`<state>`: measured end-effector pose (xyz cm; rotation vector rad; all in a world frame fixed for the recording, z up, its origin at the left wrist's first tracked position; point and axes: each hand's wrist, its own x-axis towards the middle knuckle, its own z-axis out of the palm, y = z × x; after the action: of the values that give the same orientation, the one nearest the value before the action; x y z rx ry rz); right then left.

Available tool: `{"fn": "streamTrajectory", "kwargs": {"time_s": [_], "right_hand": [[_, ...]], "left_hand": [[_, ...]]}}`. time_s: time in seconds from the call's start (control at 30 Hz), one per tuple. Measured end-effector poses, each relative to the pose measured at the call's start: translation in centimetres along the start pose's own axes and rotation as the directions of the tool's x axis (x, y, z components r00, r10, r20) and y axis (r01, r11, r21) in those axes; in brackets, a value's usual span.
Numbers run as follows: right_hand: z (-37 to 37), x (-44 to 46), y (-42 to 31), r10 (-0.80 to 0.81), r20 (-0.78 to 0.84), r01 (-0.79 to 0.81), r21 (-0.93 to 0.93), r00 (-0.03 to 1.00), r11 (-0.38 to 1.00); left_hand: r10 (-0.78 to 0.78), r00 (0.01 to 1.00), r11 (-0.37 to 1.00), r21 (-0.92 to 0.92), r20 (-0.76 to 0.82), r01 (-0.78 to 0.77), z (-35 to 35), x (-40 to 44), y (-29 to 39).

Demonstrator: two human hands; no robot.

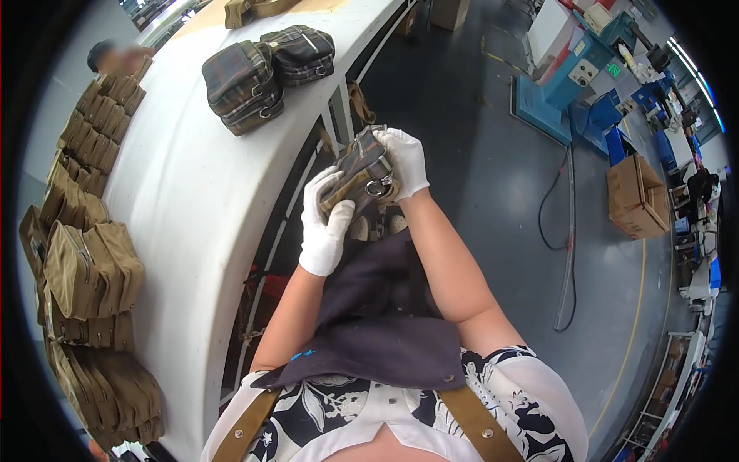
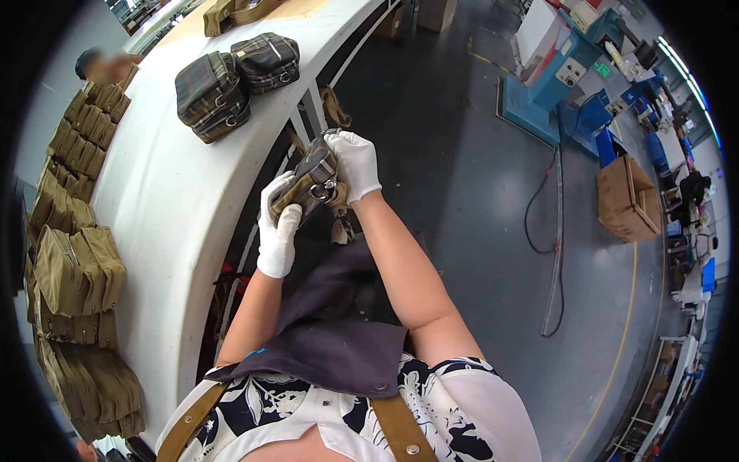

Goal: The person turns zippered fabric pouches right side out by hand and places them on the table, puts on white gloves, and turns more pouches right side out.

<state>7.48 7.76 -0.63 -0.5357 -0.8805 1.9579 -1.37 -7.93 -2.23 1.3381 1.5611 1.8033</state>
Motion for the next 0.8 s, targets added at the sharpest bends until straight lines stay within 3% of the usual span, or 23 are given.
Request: {"fn": "streamTrajectory", "kwargs": {"time_s": [0.1,0.17,0.2,0.27,0.3,0.33,0.4,0.43,0.47,0.5,0.53,0.6,0.67,0.73,0.8], "right_hand": [[0.4,-0.9,-0.9,0.029,-0.028,-0.029,-0.023,0.999,0.999],[0.7,-1.1,-1.2,0.062,-0.052,-0.06,0.044,0.997,0.997],[1.1,-1.1,-1.9,0.037,-0.054,-0.036,0.017,0.998,0.999],[2.2,-1.7,-3.9,0.001,-0.062,-0.003,-0.03,0.998,1.0],[2.0,-1.1,-4.5,0.085,-0.016,-0.085,0.025,0.996,0.996],[2.7,-1.1,-5.8,0.225,-0.055,-0.221,0.059,0.973,0.973],[-0.7,2.3,-3.7,0.406,0.035,-0.405,0.194,0.913,0.893],[-1.8,3.1,-3.2,0.491,0.034,-0.486,0.218,0.87,0.846],[-3.4,3.5,-1.3,0.498,0.115,-0.51,0.24,0.86,0.826],[-5.5,4.1,1.3,0.434,0.094,-0.441,0.301,0.896,0.845],[-5.4,3.6,2.2,0.372,0.07,-0.371,0.361,0.926,0.856],[-4.9,2.0,1.4,0.455,0.112,-0.456,0.427,0.884,0.781],[-1.1,-1.9,-4.2,0.42,0.183,-0.451,0.194,0.889,0.871],[-0.8,-2.1,-4.5,0.29,0.162,-0.298,0.026,0.943,0.954],[-0.5,-1.6,-4.0,0.129,0.107,-0.106,-0.195,0.986,0.975]], "left_hand": [[0.039,0.999,0.999,0.032,0.0,-0.039,0.3,-0.7,0.1],[0.162,0.987,0.982,0.096,0.008,-0.162,0.3,-1.3,0.6],[0.298,0.952,0.931,0.201,0.064,-0.305,0.1,-1.3,0.6],[0.427,0.896,0.872,0.209,0.12,-0.444,0.2,-0.8,2.7],[0.481,0.865,0.819,0.279,0.145,-0.502,0.1,0.2,3.9],[0.448,0.88,0.82,0.319,0.159,-0.475,0.3,0.8,4.6],[0.352,0.926,0.813,0.445,0.138,-0.376,1.2,2.1,6.3],[0.262,0.958,0.866,0.41,0.115,-0.286,1.9,2.9,6.1],[0.167,0.982,0.909,0.372,0.092,-0.19,2.4,3.6,5.8],[0.092,0.994,0.922,0.372,0.058,-0.107,2.9,4.1,5.7],[0.119,0.991,0.883,0.45,0.065,-0.136,3.2,4.5,5.9],[0.234,0.966,0.802,0.541,0.108,-0.254,3.6,4.3,6.2],[0.209,0.977,0.823,0.534,0.031,-0.193,3.9,3.9,6.3],[0.195,0.979,0.871,0.468,-0.051,-0.149,4.1,3.7,6.4],[0.253,0.967,0.853,0.476,-0.014,-0.216,4.3,3.1,6.6]]}}
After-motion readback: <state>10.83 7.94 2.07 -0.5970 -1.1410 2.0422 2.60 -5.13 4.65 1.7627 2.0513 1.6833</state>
